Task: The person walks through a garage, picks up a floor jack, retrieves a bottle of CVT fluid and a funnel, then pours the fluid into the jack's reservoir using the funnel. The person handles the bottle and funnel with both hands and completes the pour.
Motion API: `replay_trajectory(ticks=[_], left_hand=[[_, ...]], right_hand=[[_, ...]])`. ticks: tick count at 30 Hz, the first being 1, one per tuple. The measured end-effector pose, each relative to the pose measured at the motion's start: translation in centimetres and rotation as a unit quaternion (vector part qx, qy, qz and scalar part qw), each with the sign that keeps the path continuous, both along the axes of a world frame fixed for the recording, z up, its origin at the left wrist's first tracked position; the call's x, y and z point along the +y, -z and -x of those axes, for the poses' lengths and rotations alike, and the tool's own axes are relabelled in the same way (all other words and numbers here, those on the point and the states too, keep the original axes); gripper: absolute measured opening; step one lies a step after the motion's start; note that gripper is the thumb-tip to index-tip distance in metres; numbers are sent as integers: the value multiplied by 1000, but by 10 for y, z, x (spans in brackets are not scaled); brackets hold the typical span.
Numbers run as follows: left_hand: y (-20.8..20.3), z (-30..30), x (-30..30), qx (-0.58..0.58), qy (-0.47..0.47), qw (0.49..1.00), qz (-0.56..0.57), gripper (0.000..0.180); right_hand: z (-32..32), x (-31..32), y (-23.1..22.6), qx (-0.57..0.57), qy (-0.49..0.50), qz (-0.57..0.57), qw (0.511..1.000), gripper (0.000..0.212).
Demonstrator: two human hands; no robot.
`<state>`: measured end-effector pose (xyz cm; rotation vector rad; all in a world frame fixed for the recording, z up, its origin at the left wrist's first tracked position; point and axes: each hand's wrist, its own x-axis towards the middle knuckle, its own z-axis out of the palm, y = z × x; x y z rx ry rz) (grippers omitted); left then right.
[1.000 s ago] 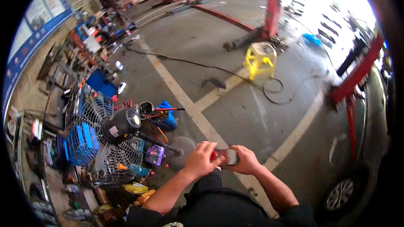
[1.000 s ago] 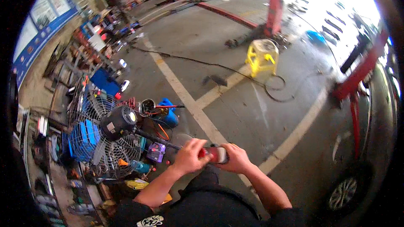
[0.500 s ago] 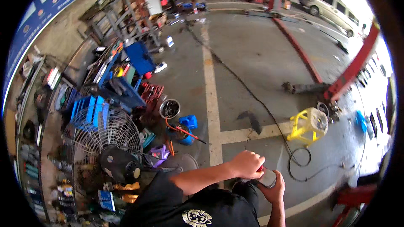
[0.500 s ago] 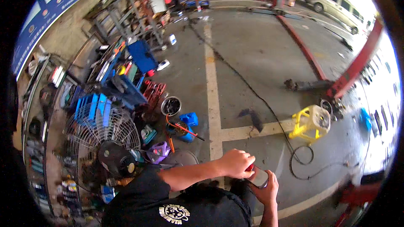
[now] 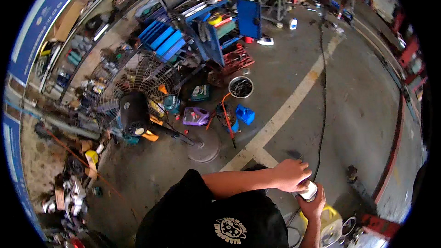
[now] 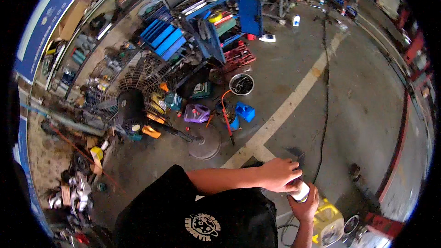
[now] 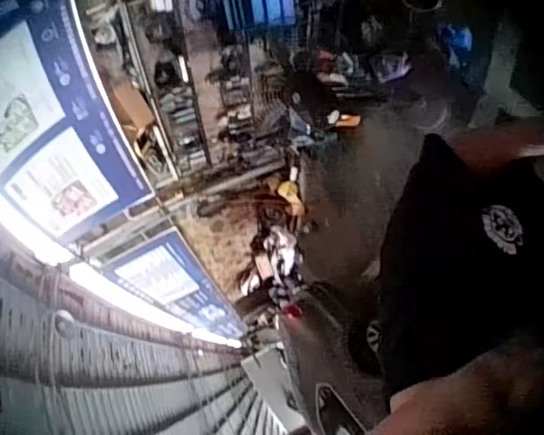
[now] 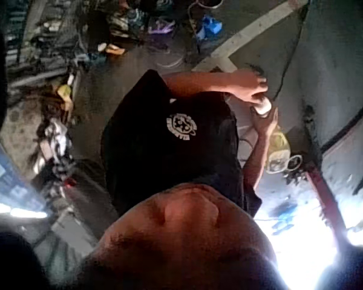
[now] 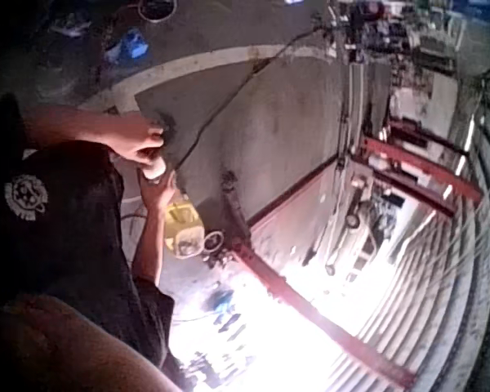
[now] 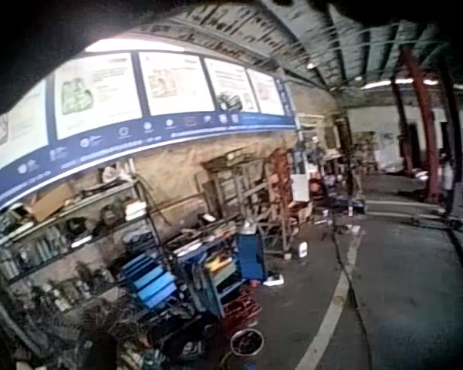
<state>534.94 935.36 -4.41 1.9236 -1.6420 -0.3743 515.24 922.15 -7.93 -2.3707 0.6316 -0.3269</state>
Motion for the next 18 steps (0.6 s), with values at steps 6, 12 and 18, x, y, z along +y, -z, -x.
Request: replay_trajectory(ticks=[6, 12, 18], left_hand=[[19, -54, -43, -6, -38, 999, -32, 30], [9, -108, -110, 72, -160, 982, -72, 32], [10, -143, -175, 84, -265, 958, -70, 35]], right_hand=[[-77, -81, 16, -25, -113, 11, 993, 75], [-140, -146, 15, 2, -126, -15, 992, 75], [-193, -214, 8, -14, -159, 8, 987, 73]])
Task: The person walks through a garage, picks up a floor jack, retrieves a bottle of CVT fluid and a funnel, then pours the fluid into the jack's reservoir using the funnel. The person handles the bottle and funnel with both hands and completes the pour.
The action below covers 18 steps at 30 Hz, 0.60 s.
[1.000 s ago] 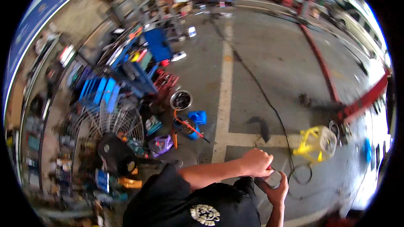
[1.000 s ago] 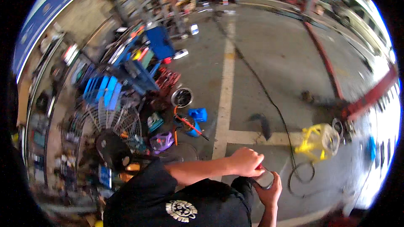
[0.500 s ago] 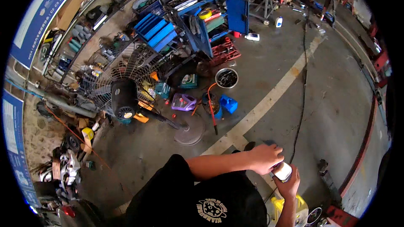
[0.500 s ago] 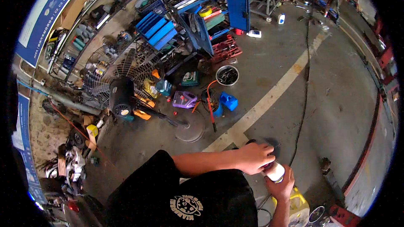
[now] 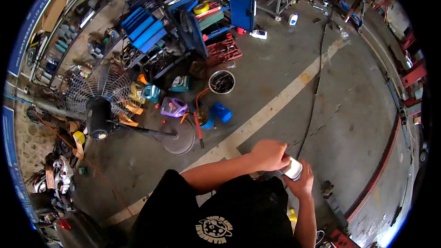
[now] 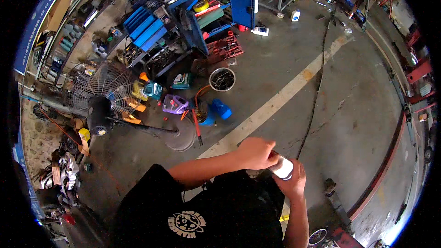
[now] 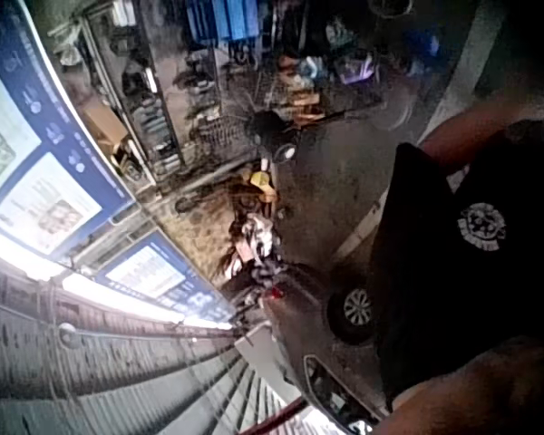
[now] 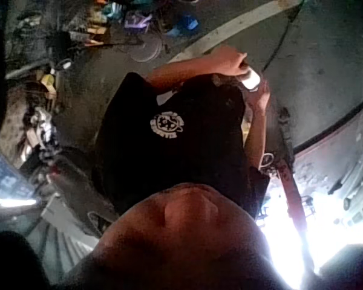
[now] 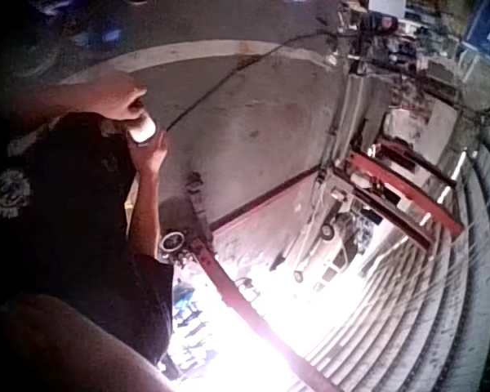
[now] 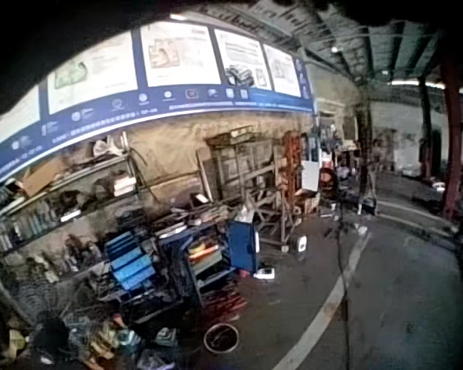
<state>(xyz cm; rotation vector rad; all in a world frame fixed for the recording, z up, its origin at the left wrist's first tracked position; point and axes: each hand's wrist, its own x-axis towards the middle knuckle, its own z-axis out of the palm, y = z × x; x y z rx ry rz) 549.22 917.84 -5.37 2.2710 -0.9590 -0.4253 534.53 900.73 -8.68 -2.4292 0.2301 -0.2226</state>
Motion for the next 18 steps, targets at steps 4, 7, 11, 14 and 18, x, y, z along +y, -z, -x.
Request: replay_trajectory(ticks=[4, 7, 11, 14, 18], left_hand=[[20, -11, -29, -4, -45, 999, -27, 40], [14, -22, -58, 22, -75, 997, -25, 41], [2, -37, -111, 69, -125, 990, 7, 42], [-6, -39, -152, 124, -130, 983, 46, 44], [-24, -40, -219, 163, -62, 978, 111, 40]], right_hand=[[-28, -42, 5, -9, -42, 18, 999, 72], [-42, -79, 15, -28, -65, -4, 997, 75], [-59, -139, 14, -48, -70, -32, 996, 76], [-64, -182, 9, -59, -45, -70, 995, 74], [-56, -250, -7, -60, 3, -79, 995, 72]])
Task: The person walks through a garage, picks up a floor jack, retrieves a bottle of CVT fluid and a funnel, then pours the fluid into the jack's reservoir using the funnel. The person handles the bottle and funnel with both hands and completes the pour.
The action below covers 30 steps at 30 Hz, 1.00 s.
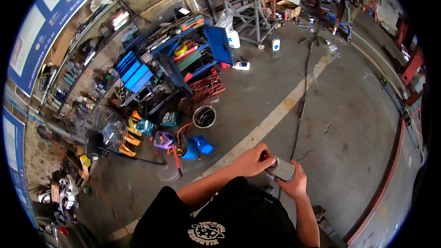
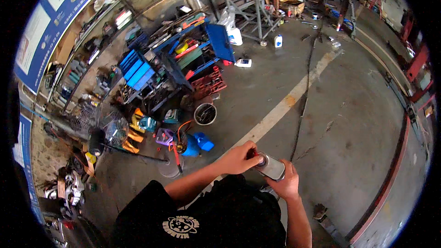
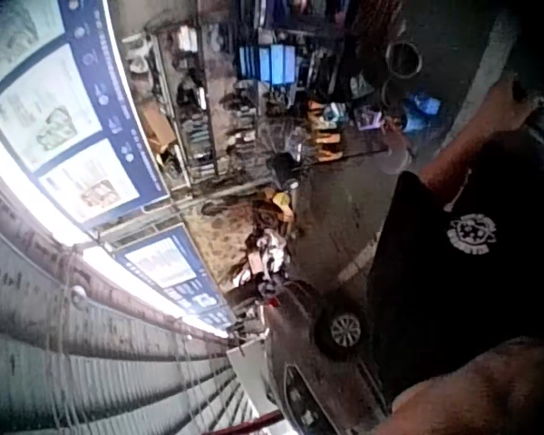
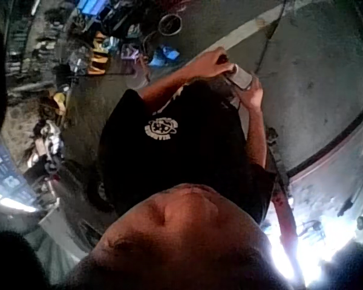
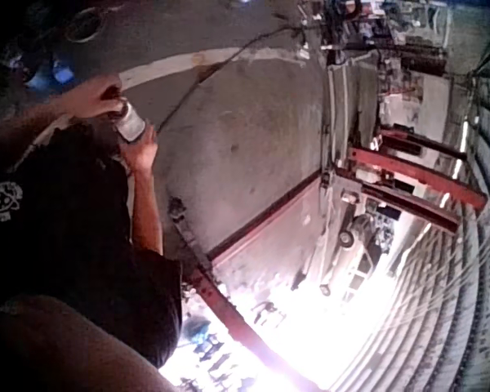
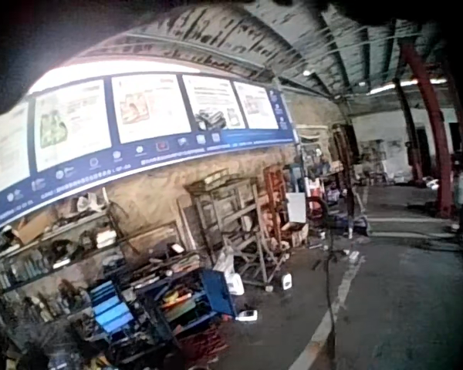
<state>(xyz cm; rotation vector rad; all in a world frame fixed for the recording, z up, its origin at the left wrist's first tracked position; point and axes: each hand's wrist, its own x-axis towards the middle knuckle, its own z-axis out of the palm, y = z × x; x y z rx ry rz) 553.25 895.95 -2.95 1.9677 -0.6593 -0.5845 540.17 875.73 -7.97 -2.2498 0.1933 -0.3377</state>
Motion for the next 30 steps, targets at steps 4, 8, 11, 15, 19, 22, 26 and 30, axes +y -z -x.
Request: replay_trajectory(ticks=[4, 8, 11, 15, 19, 22, 26, 30], left_hand=[[13, -10, -54, 75, 34, 994, 66, 28], [30, -29, -113, 140, 91, 981, 102, 38], [33, -44, -160, 206, 124, 963, 120, 47], [42, -77, -235, 261, 166, 938, 156, 48], [51, -114, -339, 250, 229, 919, 200, 47], [46, -136, -413, 252, 271, 903, 219, 49], [29, -161, -513, 181, 351, 900, 184, 51], [33, -163, -602, 207, 364, 886, 199, 54]], right_hand=[[6, -59, -5, -13, 22, -4, 1000, 73], [12, -113, -7, -5, 60, -16, 998, 71], [11, -152, -3, 6, 109, -37, 993, 72], [2, -208, -4, 41, 180, -45, 982, 73], [-3, -279, -5, 50, 271, -19, 961, 73], [-15, -329, -16, 49, 323, -22, 945, 74], [-16, -394, -20, 20, 419, -51, 906, 74], [-9, -463, -11, -6, 465, -52, 884, 80]])
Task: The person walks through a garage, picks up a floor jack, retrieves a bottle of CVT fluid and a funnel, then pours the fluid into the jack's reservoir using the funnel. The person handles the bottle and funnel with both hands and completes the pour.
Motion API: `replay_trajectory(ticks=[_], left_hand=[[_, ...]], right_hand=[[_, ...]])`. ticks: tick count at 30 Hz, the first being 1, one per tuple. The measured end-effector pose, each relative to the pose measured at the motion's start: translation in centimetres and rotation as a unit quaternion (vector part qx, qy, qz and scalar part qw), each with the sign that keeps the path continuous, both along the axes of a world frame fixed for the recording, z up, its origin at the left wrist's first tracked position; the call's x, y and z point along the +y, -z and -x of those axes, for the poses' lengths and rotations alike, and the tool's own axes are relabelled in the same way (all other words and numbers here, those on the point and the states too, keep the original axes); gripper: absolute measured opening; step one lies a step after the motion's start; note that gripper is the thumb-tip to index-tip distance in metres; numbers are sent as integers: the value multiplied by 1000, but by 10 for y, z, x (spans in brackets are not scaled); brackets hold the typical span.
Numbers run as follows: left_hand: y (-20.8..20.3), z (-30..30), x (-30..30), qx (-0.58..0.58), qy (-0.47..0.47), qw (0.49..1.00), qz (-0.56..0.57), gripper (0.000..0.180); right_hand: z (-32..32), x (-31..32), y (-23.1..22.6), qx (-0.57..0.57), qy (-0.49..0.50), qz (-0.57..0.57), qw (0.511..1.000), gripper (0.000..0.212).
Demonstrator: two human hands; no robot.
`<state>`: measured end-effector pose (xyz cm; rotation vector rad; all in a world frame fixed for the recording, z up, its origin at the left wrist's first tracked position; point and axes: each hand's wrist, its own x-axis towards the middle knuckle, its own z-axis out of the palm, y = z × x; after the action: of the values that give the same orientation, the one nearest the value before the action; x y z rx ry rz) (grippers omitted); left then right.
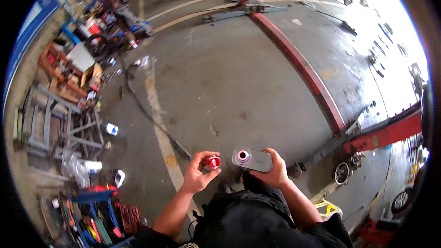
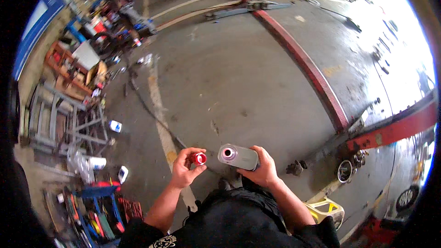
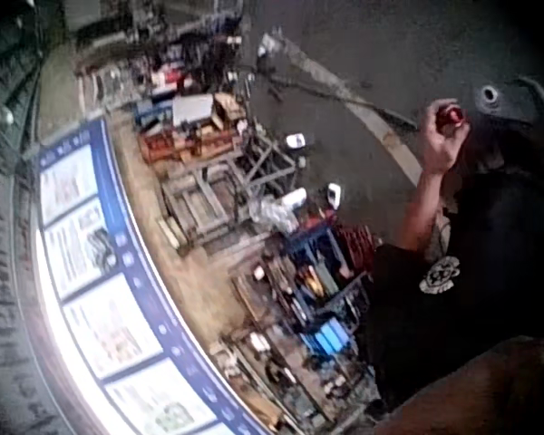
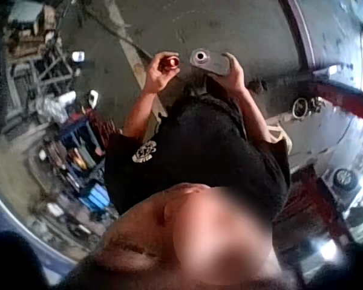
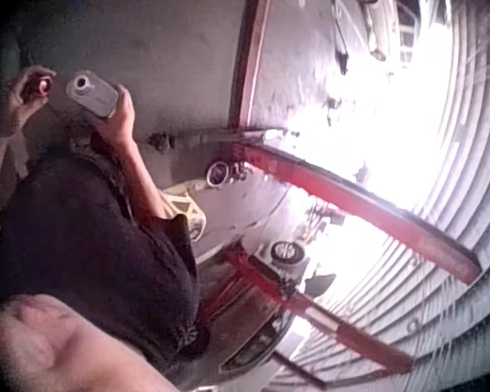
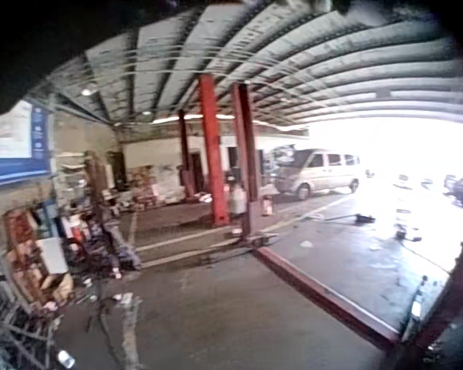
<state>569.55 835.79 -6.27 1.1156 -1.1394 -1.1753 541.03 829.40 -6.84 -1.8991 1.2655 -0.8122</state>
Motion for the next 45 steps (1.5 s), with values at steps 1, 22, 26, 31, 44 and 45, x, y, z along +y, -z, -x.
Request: replay_trajectory(ticks=[1, 22, 26, 31, 44, 45], left_hand=[[9, 1, -24, 11, 11, 1000, -4, 55], [34, 175, -566, -6, 90, 990, -111, 39], [67, 231, -690, 5, 134, 983, -128, 38], [80, 342, -877, 6, 220, 966, -132, 38], [75, 631, -1235, -75, 367, 924, -81, 35], [85, 641, -1256, -98, 348, 927, -100, 35]], right_hand=[[3, -20, 4, -10, 8, -6, 1000, 79], [221, -480, 21, -57, 195, 24, 979, 72], [291, -561, 47, -73, 300, 13, 951, 70], [382, -655, 49, -37, 398, 42, 916, 71], [622, -914, 78, -106, 529, 69, 839, 69], [641, -942, 75, -95, 531, 70, 839, 68]])
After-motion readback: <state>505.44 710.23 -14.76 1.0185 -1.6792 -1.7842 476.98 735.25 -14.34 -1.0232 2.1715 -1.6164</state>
